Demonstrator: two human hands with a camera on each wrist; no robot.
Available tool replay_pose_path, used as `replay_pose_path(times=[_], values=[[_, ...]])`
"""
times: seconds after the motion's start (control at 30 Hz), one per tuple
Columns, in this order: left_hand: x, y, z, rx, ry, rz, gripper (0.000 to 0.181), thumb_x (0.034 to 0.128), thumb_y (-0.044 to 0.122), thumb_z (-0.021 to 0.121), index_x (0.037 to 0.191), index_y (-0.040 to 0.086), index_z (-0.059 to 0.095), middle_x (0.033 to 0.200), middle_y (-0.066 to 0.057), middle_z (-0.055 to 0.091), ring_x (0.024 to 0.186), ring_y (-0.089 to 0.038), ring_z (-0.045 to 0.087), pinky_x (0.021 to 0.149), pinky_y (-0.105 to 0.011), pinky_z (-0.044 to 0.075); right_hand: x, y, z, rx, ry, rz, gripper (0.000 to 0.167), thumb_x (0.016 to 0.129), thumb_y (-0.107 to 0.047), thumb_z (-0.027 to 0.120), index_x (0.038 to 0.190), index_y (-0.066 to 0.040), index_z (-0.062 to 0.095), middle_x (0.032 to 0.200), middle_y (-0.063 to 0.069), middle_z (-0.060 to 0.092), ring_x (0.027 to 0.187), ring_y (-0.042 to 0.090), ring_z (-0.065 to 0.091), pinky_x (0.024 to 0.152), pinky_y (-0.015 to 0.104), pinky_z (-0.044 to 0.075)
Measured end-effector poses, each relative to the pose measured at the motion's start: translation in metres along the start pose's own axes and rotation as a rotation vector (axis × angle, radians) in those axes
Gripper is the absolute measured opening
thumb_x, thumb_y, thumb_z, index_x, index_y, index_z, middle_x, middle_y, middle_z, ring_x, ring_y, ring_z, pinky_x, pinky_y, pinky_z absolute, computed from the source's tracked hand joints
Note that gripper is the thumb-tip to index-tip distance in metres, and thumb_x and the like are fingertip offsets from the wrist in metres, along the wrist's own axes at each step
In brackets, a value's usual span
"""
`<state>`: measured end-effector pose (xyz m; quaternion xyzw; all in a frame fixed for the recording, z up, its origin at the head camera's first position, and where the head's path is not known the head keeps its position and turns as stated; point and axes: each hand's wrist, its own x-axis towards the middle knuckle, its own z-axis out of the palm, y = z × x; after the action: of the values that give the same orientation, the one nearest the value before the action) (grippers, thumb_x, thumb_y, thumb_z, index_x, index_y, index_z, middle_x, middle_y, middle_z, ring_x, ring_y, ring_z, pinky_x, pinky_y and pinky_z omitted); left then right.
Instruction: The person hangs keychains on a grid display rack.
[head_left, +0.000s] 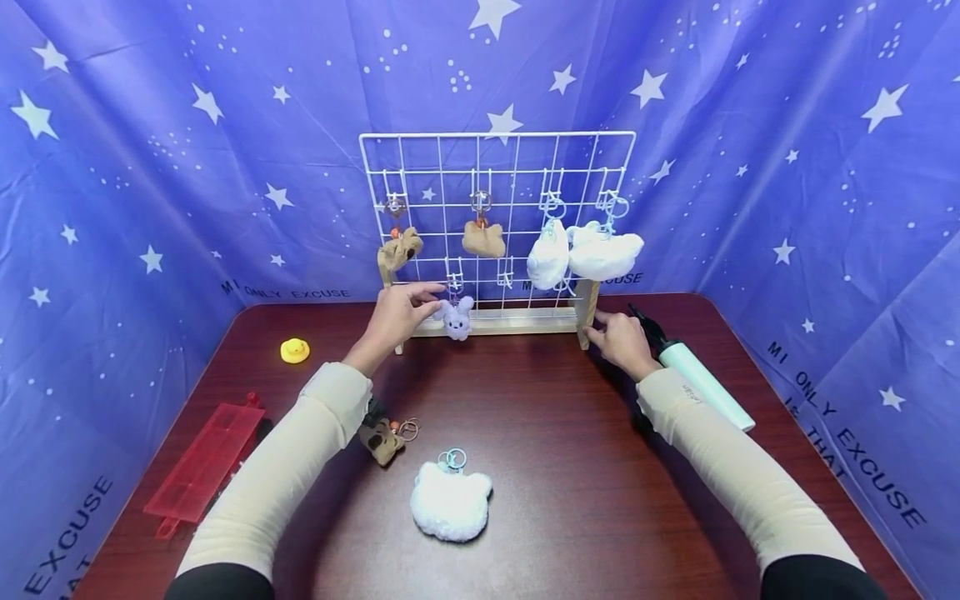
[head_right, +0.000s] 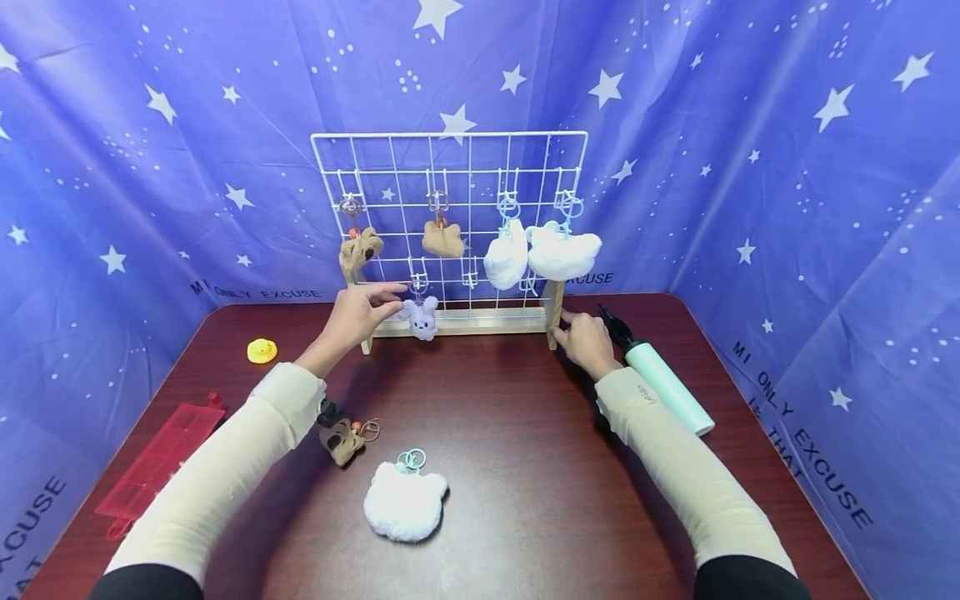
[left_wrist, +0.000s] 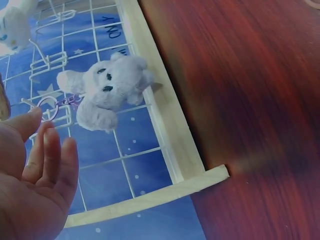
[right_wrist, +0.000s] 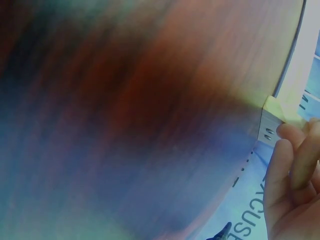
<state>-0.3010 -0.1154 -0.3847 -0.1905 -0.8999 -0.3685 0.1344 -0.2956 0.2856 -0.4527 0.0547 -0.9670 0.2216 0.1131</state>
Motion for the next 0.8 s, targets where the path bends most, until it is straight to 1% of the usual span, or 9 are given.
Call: replay_pose_path(times=[0.1,0.2,0.3,0.4,0.57,0.7,0.8], values=[[-0.005,-0.003,-0.001,0.002,-0.004,0.004,0.03,0.09,0.014,0.078,0.12,0.013,0.076,0.097,-0.008,0.08,0.084,-0.022,0.075,0.063,-0.024,0.049,0.0,0.001,0.001,-0.017,0.016,-0.01,0.048,0.095,-0.028,0.07,0.136,-0.003,0.064,0.061,0.006,0.072,0.055,0.021,0.067,0.071,0.05,0.057],[-0.01,-0.005,-0.001,0.023,-0.02,0.012,0.03,0.0899,0.014,0.078,0.119,0.013,0.077,0.096,-0.007,0.081,0.082,-0.022,0.076,0.065,-0.029,0.053,0.0,0.002,0.002,-0.029,0.023,-0.011,0.048,0.095,-0.028,0.07,0.135,-0.004,0.065,0.061,0.006,0.072,0.059,0.024,0.069,0.076,0.053,0.057],[-0.017,-0.007,-0.002,0.041,-0.039,0.016,0.029,0.0902,0.014,0.077,0.119,0.012,0.077,0.097,-0.007,0.081,0.083,-0.022,0.076,0.07,-0.035,0.058,0.001,0.003,0.002,-0.018,0.014,-0.003,0.049,0.095,-0.028,0.07,0.136,-0.003,0.064,0.06,0.006,0.071,0.056,0.022,0.068,0.076,0.052,0.057],[-0.023,-0.01,-0.002,0.044,-0.062,0.017,0.029,0.0899,0.014,0.078,0.119,0.011,0.077,0.097,-0.008,0.08,0.084,-0.024,0.077,0.075,-0.04,0.06,0.0,0.003,0.002,-0.014,0.011,0.003,0.049,0.096,-0.028,0.069,0.137,-0.003,0.063,0.059,0.005,0.071,0.052,0.018,0.066,0.074,0.051,0.057],[-0.034,-0.015,-0.002,0.06,-0.097,0.025,0.03,0.0891,0.014,0.078,0.119,0.011,0.077,0.098,-0.009,0.08,0.084,-0.023,0.076,0.076,-0.04,0.06,0.0,0.002,0.001,-0.017,0.009,0.003,0.049,0.096,-0.028,0.07,0.137,-0.003,0.063,0.06,0.006,0.071,0.051,0.017,0.065,0.073,0.051,0.057],[-0.042,-0.018,-0.003,0.056,-0.129,0.02,0.03,0.0886,0.016,0.079,0.118,0.011,0.077,0.101,-0.009,0.08,0.086,-0.023,0.077,0.078,-0.04,0.061,0.0,0.003,0.002,-0.01,0.004,0.01,0.05,0.096,-0.028,0.069,0.138,-0.003,0.062,0.058,0.005,0.07,0.049,0.015,0.064,0.072,0.049,0.057],[-0.048,-0.021,-0.003,0.053,-0.163,0.015,0.029,0.0883,0.017,0.079,0.117,0.011,0.078,0.102,-0.01,0.08,0.087,-0.023,0.077,0.08,-0.042,0.06,0.001,0.003,0.003,-0.004,0.003,0.011,0.05,0.096,-0.029,0.069,0.139,-0.003,0.062,0.057,0.004,0.07,0.048,0.013,0.063,0.073,0.049,0.057]])
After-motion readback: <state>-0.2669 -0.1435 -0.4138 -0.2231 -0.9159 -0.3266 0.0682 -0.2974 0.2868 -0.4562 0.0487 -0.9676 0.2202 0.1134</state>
